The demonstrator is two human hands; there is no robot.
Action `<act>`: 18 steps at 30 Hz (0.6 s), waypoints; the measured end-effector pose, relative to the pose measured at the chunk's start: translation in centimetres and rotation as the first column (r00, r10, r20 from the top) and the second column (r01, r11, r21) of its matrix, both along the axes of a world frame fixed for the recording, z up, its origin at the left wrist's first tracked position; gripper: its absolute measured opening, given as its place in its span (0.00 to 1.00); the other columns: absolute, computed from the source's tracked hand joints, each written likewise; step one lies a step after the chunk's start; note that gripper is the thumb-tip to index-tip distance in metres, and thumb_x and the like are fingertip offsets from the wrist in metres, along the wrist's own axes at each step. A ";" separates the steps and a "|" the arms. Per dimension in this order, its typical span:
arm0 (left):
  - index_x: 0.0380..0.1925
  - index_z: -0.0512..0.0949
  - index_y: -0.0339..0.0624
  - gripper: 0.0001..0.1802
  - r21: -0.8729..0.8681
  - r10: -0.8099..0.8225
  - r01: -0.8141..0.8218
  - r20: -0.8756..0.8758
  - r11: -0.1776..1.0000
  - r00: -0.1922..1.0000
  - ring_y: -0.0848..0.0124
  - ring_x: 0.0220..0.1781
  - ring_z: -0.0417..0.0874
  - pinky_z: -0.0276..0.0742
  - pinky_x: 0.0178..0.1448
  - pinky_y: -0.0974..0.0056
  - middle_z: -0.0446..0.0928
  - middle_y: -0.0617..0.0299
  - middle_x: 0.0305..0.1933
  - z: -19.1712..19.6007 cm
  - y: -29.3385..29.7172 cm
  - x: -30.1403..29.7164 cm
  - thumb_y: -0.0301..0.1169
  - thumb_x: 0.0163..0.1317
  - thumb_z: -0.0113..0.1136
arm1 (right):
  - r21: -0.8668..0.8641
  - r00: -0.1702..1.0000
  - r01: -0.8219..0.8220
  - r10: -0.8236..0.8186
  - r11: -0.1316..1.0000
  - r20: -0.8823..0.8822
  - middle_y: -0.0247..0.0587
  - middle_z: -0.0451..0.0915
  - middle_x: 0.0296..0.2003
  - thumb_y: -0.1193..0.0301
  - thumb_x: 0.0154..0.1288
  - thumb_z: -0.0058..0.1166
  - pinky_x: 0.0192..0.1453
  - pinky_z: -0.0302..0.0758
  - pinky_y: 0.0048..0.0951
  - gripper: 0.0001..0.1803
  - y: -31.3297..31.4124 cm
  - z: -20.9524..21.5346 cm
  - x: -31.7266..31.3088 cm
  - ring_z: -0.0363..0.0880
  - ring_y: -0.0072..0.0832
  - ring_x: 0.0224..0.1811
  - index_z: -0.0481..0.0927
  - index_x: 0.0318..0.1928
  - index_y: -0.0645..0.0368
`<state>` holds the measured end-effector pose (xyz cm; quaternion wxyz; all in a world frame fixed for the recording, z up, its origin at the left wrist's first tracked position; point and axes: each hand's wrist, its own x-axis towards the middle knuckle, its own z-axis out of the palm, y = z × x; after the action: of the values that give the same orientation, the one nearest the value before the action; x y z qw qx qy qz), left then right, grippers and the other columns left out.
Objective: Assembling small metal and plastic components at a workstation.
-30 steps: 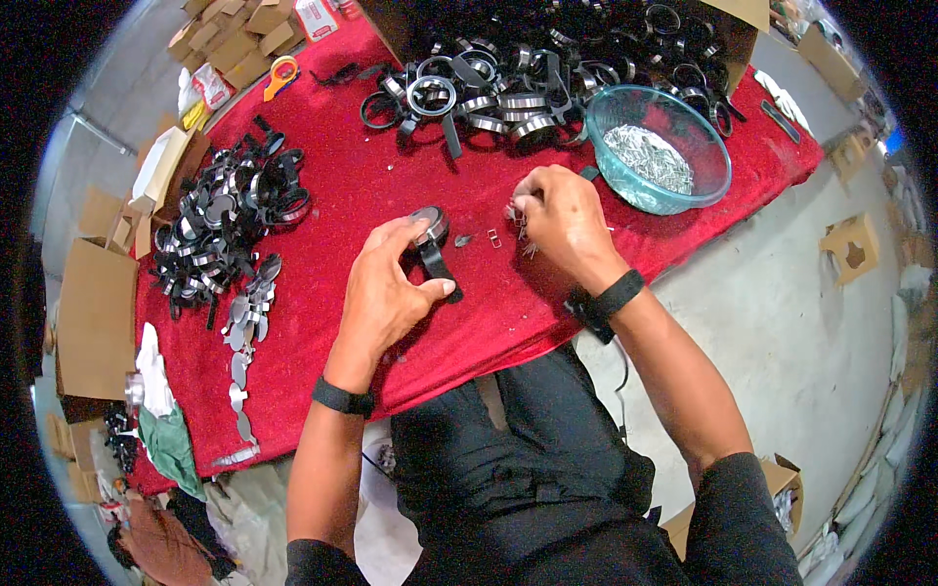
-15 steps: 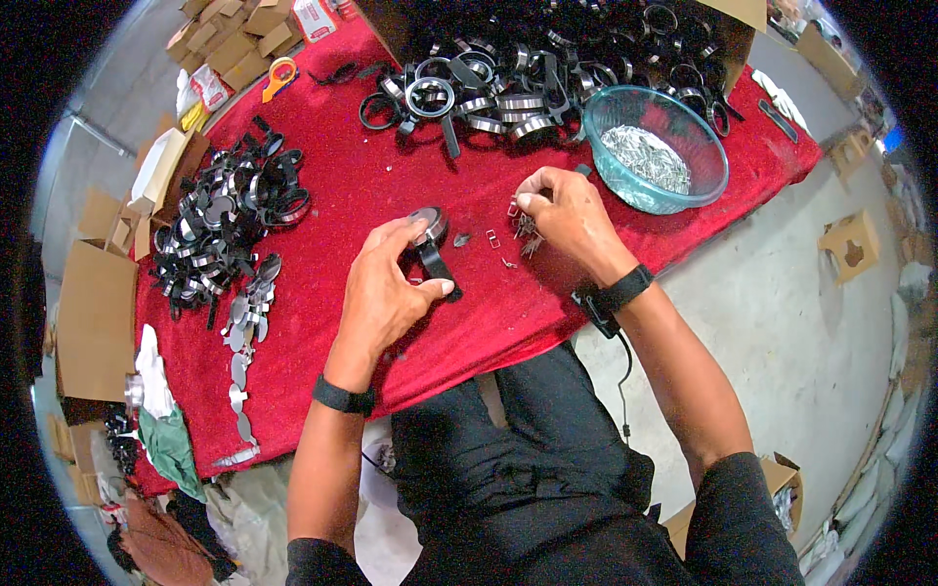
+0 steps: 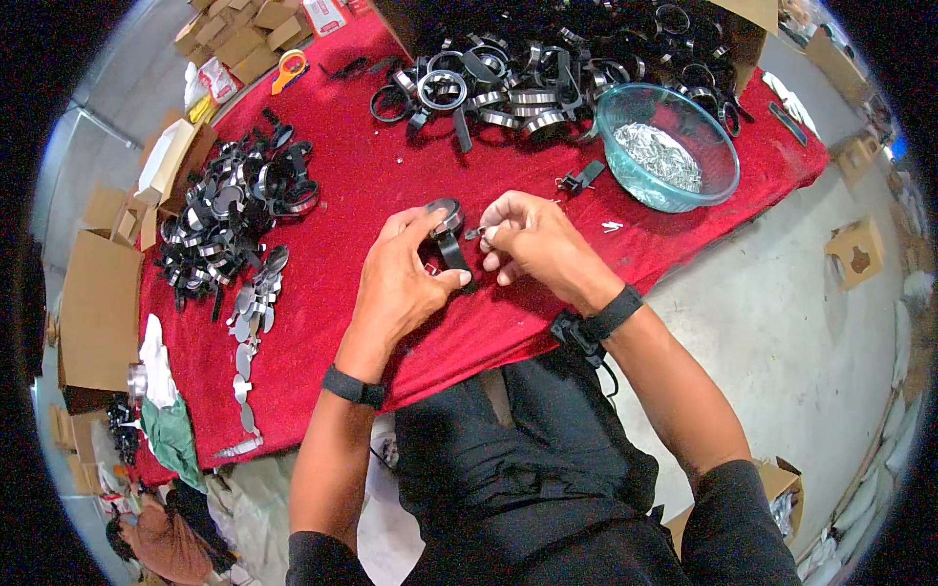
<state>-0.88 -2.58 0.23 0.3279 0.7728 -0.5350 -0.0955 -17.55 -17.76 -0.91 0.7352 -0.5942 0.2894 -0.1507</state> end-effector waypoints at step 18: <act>0.72 0.79 0.37 0.36 0.066 -0.129 0.125 0.067 0.990 0.989 0.43 0.74 0.80 0.75 0.81 0.49 0.78 0.38 0.73 0.0 0.0 1.9 0.35 0.63 0.72 | -0.982 0.997 0.079 -0.023 0.169 0.076 0.51 0.83 0.34 0.76 0.66 0.64 0.44 0.84 0.52 0.09 1.6 -0.6 2.5 0.87 0.55 0.38 0.88 0.46 0.59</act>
<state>1.06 -2.61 0.23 0.2777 0.7499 -0.5912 -0.1050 -15.08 -16.13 -1.51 0.1807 -0.9144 0.1280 -0.3388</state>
